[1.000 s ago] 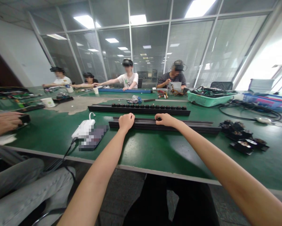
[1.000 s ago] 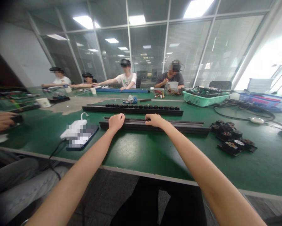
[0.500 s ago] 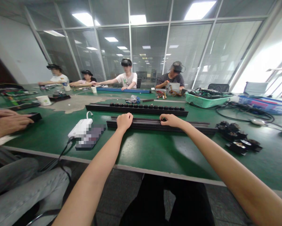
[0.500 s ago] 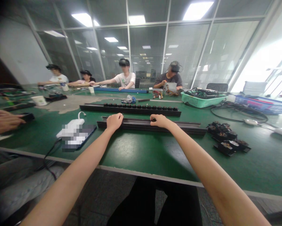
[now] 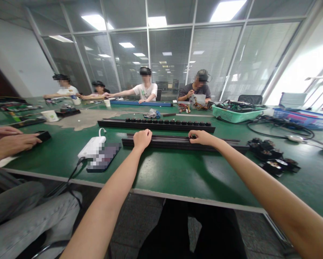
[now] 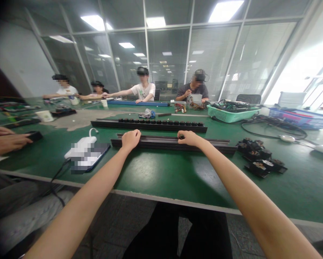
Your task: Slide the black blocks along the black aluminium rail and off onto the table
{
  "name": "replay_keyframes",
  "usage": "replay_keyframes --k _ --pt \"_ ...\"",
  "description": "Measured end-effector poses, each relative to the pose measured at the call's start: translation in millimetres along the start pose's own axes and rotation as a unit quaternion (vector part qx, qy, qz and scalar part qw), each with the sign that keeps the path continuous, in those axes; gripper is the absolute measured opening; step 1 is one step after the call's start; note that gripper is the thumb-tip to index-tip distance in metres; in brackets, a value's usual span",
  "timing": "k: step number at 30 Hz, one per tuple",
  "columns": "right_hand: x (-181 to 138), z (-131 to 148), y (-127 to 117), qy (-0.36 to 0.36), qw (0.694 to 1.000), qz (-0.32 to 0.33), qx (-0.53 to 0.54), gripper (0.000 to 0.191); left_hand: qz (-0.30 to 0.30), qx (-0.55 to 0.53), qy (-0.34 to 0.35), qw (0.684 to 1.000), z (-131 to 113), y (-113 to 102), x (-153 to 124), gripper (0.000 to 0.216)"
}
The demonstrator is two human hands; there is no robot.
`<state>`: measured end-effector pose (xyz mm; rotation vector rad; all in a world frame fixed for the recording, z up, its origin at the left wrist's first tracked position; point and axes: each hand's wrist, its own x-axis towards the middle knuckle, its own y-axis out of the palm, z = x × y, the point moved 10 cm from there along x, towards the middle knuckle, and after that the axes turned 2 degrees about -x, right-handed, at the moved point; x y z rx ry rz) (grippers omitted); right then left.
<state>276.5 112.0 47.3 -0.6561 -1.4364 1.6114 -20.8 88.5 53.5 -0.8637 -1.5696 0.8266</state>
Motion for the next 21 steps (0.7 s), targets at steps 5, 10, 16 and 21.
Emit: replay_keyframes --k 5,10,16,21 --pt "-9 -13 -7 0.007 1.0 0.011 0.003 0.025 0.002 -0.001 -0.003 1.0 0 0 0 0.05" --pt "-18 -24 -11 0.014 1.0 0.023 0.002 0.025 -0.002 0.003 -0.002 1.0 0 0 0 0.05" --pt "-23 -38 -13 0.024 0.999 0.024 -0.002 0.026 -0.004 0.007 -0.004 1.0 -1 -1 0 0.05" --pt "-28 -46 -17 0.032 0.999 0.028 -0.001 0.026 0.002 0.013 -0.006 1.0 -1 -1 1 0.05"
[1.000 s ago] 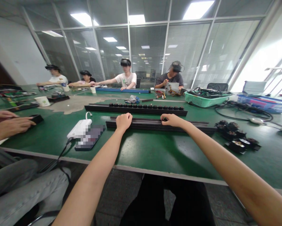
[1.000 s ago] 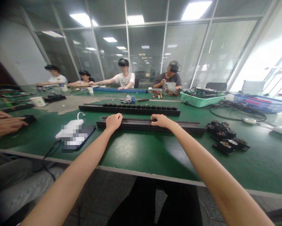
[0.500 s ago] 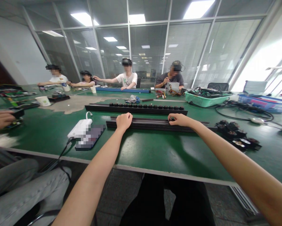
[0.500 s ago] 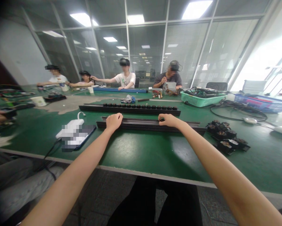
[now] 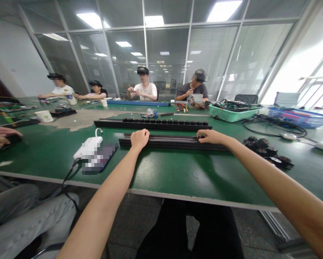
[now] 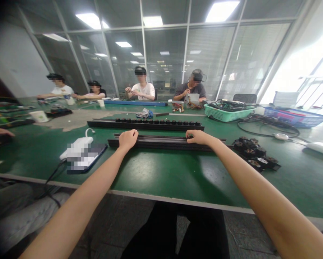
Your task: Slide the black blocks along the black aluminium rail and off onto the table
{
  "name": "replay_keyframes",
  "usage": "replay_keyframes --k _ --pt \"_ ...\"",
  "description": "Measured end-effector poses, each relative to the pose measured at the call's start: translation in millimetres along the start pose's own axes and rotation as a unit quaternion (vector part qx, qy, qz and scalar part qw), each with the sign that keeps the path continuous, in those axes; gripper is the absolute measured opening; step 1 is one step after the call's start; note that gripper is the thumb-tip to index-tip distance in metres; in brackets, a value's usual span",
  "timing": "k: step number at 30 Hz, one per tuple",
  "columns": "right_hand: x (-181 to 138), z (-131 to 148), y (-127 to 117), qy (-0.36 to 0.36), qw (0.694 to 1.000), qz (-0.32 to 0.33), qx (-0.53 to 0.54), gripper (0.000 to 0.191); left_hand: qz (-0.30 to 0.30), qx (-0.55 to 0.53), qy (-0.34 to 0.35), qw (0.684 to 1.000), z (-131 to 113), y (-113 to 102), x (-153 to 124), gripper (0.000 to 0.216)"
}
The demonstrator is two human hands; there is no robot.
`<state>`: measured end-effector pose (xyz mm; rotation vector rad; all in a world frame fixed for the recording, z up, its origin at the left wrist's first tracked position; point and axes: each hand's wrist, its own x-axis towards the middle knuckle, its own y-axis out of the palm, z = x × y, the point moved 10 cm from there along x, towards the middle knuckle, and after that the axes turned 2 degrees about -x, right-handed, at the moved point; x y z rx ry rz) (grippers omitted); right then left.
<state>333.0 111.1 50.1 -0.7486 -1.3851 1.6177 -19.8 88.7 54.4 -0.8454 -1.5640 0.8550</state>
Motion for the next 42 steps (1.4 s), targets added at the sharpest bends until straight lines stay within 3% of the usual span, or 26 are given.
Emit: replay_keyframes --k 17,42 --pt "-14 -32 -2 0.016 1.0 0.0 0.013 0.032 -0.012 -0.012 0.003 1.0 2 1 1 0.05" --pt "-50 -116 -14 0.089 0.996 0.019 -0.003 0.04 -0.017 -0.012 0.001 1.0 2 1 2 0.05"
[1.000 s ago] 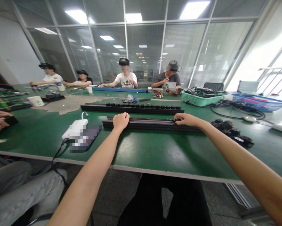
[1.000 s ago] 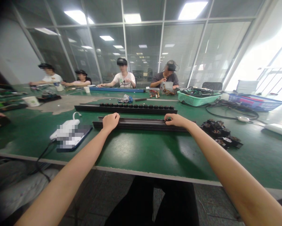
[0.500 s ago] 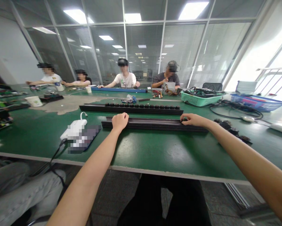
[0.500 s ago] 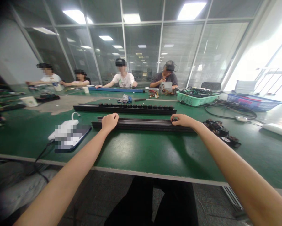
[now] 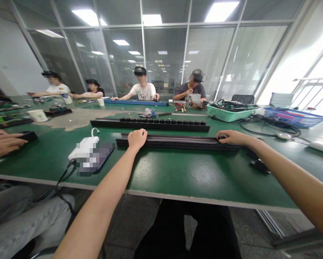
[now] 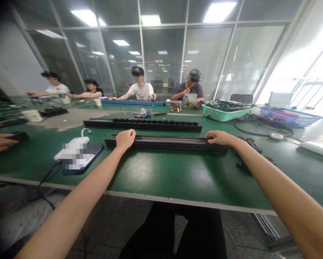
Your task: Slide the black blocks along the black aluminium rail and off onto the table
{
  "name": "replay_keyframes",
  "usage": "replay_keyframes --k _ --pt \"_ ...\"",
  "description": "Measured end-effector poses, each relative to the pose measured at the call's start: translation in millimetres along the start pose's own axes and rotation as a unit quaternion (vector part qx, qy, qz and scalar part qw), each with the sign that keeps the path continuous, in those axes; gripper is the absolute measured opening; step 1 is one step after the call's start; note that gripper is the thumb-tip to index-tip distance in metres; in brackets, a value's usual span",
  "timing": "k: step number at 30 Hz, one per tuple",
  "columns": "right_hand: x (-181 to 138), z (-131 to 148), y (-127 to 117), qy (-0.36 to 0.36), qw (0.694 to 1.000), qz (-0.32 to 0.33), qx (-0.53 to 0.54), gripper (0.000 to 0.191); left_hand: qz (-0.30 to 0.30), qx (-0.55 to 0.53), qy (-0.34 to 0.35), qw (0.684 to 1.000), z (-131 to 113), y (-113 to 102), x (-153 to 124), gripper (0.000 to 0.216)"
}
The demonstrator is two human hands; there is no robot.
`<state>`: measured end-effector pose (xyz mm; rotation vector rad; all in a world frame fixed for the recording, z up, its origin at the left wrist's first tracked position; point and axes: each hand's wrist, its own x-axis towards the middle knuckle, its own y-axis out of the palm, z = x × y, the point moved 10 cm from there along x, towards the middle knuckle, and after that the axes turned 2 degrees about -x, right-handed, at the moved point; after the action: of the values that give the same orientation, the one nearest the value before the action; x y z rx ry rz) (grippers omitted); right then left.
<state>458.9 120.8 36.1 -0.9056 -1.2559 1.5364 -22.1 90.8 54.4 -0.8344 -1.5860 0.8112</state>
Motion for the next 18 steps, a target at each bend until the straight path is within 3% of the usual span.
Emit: replay_keyframes --k 18 --pt "-22 -68 -13 0.048 0.998 0.022 -0.017 0.026 -0.006 0.001 0.007 1.0 0 1 0 0.049"
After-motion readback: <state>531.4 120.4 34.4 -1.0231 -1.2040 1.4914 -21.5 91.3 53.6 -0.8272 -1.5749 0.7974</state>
